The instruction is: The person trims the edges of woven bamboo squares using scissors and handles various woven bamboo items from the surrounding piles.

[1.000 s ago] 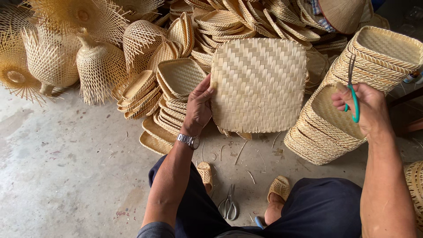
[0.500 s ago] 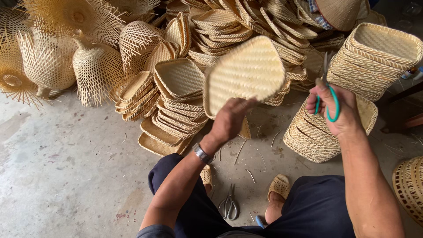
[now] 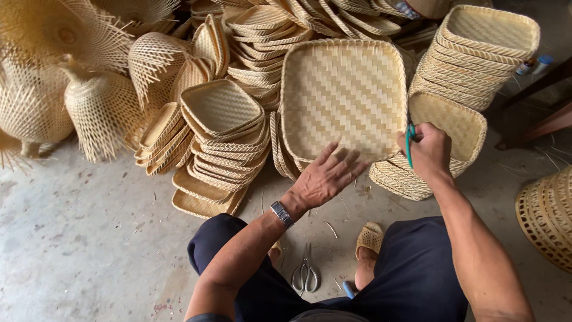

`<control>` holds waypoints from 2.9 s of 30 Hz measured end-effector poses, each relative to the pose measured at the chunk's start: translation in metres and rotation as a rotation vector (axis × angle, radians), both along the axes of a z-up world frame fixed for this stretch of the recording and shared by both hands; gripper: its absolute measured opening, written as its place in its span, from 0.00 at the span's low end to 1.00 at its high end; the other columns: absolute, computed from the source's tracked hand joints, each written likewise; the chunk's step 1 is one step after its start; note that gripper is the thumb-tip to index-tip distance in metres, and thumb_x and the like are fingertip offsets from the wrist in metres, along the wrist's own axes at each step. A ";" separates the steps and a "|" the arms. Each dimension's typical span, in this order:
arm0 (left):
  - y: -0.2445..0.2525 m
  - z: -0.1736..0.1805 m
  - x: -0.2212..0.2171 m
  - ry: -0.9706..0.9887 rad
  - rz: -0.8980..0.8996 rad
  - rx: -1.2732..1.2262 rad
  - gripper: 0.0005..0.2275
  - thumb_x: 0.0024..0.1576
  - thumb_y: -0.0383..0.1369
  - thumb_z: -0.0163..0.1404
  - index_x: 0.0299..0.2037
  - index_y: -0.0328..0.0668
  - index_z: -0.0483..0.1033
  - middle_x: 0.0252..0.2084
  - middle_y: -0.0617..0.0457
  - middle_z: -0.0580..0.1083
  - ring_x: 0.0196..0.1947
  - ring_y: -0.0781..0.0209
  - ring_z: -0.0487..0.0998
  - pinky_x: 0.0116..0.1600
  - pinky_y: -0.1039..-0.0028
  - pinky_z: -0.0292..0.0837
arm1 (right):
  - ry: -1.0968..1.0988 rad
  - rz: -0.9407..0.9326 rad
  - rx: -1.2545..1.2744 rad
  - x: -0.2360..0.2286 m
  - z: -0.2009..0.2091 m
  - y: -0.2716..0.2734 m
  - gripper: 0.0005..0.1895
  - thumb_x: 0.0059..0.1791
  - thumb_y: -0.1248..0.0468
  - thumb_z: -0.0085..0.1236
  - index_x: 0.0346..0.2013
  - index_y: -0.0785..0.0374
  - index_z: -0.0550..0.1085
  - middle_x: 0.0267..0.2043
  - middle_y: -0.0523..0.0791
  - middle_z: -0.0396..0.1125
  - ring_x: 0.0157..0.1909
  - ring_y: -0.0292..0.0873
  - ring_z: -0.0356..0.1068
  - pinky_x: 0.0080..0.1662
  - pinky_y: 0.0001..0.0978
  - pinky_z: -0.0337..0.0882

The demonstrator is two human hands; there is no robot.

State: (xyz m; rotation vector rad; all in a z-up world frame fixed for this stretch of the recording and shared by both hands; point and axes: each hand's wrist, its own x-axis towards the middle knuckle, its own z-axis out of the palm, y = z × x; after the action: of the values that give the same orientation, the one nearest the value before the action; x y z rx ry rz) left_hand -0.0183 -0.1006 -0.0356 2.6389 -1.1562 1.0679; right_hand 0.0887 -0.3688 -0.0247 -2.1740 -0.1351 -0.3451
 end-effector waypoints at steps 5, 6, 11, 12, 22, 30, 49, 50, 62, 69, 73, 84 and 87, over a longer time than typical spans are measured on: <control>0.003 -0.037 0.010 -0.002 0.027 -0.011 0.27 0.62 0.37 0.44 0.73 0.57 0.53 0.65 0.49 0.69 0.64 0.56 0.73 0.73 0.53 0.63 | 0.143 -0.122 0.057 0.049 -0.041 -0.088 0.07 0.49 0.67 0.63 0.37 0.70 0.77 0.26 0.48 0.72 0.25 0.38 0.72 0.29 0.31 0.72; 0.010 -0.052 0.021 0.089 0.001 -0.027 0.25 0.66 0.37 0.42 0.74 0.55 0.54 0.63 0.51 0.70 0.61 0.57 0.75 0.71 0.55 0.67 | 0.158 -0.129 0.139 0.057 -0.051 -0.108 0.06 0.49 0.69 0.62 0.37 0.70 0.76 0.28 0.49 0.72 0.26 0.39 0.73 0.29 0.31 0.72; 0.068 -0.138 0.063 0.814 0.312 0.016 0.22 0.63 0.48 0.39 0.61 0.45 0.68 0.40 0.51 0.72 0.21 0.68 0.65 0.26 0.77 0.73 | 0.347 -0.453 0.154 0.078 -0.093 -0.188 0.06 0.48 0.67 0.64 0.34 0.68 0.76 0.27 0.49 0.72 0.24 0.39 0.73 0.28 0.32 0.76; 0.081 -0.151 0.068 0.889 0.428 0.117 0.22 0.67 0.48 0.38 0.64 0.44 0.66 0.37 0.50 0.73 0.23 0.65 0.67 0.28 0.73 0.75 | 0.350 -0.453 0.183 0.080 -0.098 -0.197 0.07 0.48 0.68 0.64 0.33 0.70 0.76 0.27 0.50 0.71 0.24 0.39 0.72 0.27 0.32 0.75; 0.140 -0.223 0.110 0.950 0.684 -0.408 0.15 0.64 0.48 0.49 0.42 0.45 0.77 0.35 0.43 0.80 0.33 0.49 0.80 0.42 0.62 0.77 | 0.398 -0.480 0.197 0.088 -0.122 -0.218 0.10 0.49 0.68 0.65 0.30 0.73 0.74 0.27 0.51 0.70 0.24 0.42 0.71 0.26 0.33 0.73; 0.083 -0.279 0.134 0.826 0.936 -0.794 0.24 0.55 0.50 0.56 0.45 0.32 0.72 0.42 0.31 0.77 0.46 0.36 0.78 0.51 0.54 0.73 | 0.421 -0.425 0.292 0.096 -0.139 -0.214 0.09 0.50 0.67 0.64 0.32 0.70 0.74 0.27 0.50 0.69 0.24 0.42 0.70 0.26 0.33 0.71; 0.054 -0.296 0.147 0.794 1.174 -1.083 0.17 0.60 0.44 0.50 0.40 0.34 0.77 0.39 0.31 0.78 0.43 0.31 0.78 0.49 0.50 0.72 | 0.144 -0.599 -0.394 0.091 -0.153 -0.212 0.14 0.47 0.53 0.68 0.33 0.62 0.80 0.33 0.55 0.75 0.37 0.56 0.76 0.47 0.48 0.72; 0.055 -0.295 0.145 0.774 1.155 -1.095 0.17 0.60 0.44 0.50 0.40 0.33 0.76 0.38 0.30 0.77 0.42 0.30 0.77 0.48 0.49 0.72 | 0.122 -0.596 -0.411 0.090 -0.154 -0.213 0.15 0.47 0.53 0.68 0.32 0.63 0.79 0.32 0.54 0.75 0.37 0.56 0.76 0.47 0.47 0.73; 0.071 -0.224 0.115 0.517 0.713 -1.430 0.19 0.71 0.43 0.41 0.46 0.30 0.72 0.36 0.34 0.72 0.36 0.40 0.70 0.42 0.52 0.65 | -0.282 -0.544 -0.078 0.063 -0.094 -0.192 0.22 0.52 0.53 0.76 0.33 0.68 0.76 0.31 0.45 0.71 0.31 0.39 0.69 0.41 0.35 0.71; 0.083 -0.084 0.116 0.930 -0.174 -1.944 0.16 0.67 0.41 0.38 0.52 0.39 0.72 0.43 0.54 0.76 0.40 0.63 0.79 0.43 0.67 0.80 | -0.023 0.063 0.352 0.045 0.005 -0.095 0.13 0.54 0.61 0.67 0.40 0.69 0.74 0.35 0.45 0.72 0.33 0.34 0.69 0.37 0.25 0.70; 0.086 -0.029 0.105 1.088 -0.436 -1.994 0.13 0.72 0.40 0.41 0.54 0.38 0.69 0.46 0.50 0.74 0.43 0.56 0.78 0.48 0.57 0.81 | 0.015 0.218 0.504 0.041 0.041 -0.036 0.13 0.54 0.61 0.64 0.42 0.68 0.73 0.38 0.46 0.74 0.37 0.36 0.75 0.41 0.26 0.76; 0.097 0.003 0.054 1.128 -0.543 -1.942 0.18 0.69 0.39 0.44 0.64 0.36 0.67 0.61 0.47 0.72 0.60 0.52 0.75 0.64 0.54 0.74 | -0.260 0.376 0.654 0.022 0.026 0.014 0.09 0.55 0.70 0.65 0.43 0.69 0.72 0.37 0.39 0.68 0.37 0.27 0.64 0.41 0.19 0.65; 0.104 0.024 0.047 0.915 -0.335 -1.703 0.24 0.66 0.43 0.49 0.68 0.37 0.63 0.64 0.45 0.70 0.64 0.51 0.72 0.67 0.56 0.72 | -0.281 0.357 0.530 0.026 0.030 0.013 0.08 0.56 0.70 0.65 0.43 0.71 0.72 0.34 0.40 0.68 0.34 0.27 0.63 0.39 0.20 0.64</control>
State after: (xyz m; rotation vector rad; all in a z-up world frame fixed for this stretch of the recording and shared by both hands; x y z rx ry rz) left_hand 0.0285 0.0039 -0.0115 1.1313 -0.1419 0.2693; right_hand 0.1144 -0.3558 0.0055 -1.5349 -0.5214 -0.4233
